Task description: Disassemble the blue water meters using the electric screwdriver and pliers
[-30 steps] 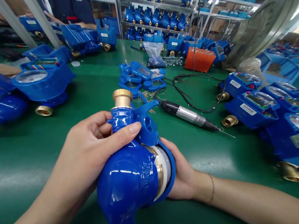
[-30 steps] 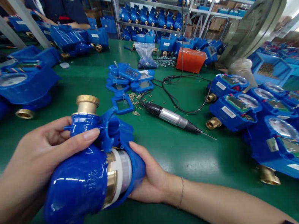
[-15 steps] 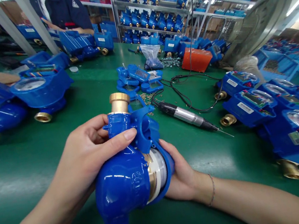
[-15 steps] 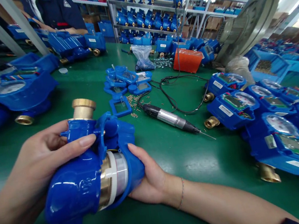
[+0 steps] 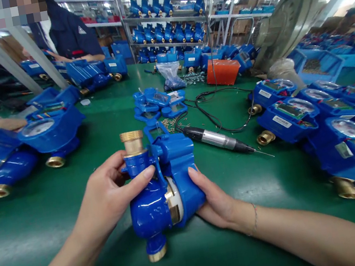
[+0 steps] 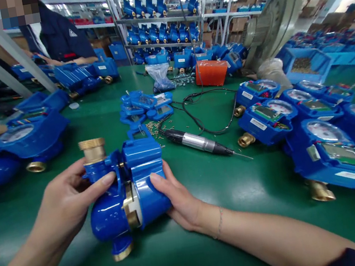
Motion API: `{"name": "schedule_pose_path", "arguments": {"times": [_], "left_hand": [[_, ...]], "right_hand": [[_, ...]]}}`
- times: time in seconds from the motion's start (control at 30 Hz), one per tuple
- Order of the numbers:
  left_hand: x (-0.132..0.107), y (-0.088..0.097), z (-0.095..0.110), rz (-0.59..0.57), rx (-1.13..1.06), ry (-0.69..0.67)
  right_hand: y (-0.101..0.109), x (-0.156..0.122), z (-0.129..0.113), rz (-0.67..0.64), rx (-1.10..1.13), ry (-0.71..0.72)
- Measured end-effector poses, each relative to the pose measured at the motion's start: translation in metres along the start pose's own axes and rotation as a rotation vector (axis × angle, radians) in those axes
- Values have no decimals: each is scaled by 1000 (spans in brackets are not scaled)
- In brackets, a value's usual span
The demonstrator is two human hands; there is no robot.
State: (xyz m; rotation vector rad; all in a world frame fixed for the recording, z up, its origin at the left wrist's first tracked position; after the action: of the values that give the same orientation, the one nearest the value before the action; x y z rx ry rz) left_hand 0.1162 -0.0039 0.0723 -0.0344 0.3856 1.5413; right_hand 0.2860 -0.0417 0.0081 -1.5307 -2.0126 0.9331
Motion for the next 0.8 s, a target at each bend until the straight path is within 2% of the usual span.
{"name": "schedule_pose_path", "arguments": {"times": [0.13,0.3,0.57,0.8], "left_hand": [[13,2,-14,2,18,-46],[37,3,-35,-35,-186,-1],[44,-17,-46,-86,-187,131],[46,-29,-57,-139,-122,250]], "right_hand": [[-3,1,-15,-64,-129,133],[-5,4,-23,-198,-239,239],[8,6,-23,-155,-454,276],[3,-1,-32,-169,-645,360]]}}
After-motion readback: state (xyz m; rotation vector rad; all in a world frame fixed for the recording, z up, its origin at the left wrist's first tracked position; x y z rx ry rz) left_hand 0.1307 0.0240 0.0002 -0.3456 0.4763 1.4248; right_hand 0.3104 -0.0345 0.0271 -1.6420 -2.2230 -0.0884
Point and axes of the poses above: each hand's wrist, its own x-axis towards the middle knuckle, its own y-axis out of the back of the hand, z = x × y, the point moved 5 cm from there along x, towards the middle knuckle, and after that the axes turned 13 degrees about y, right-handed, at the moved point
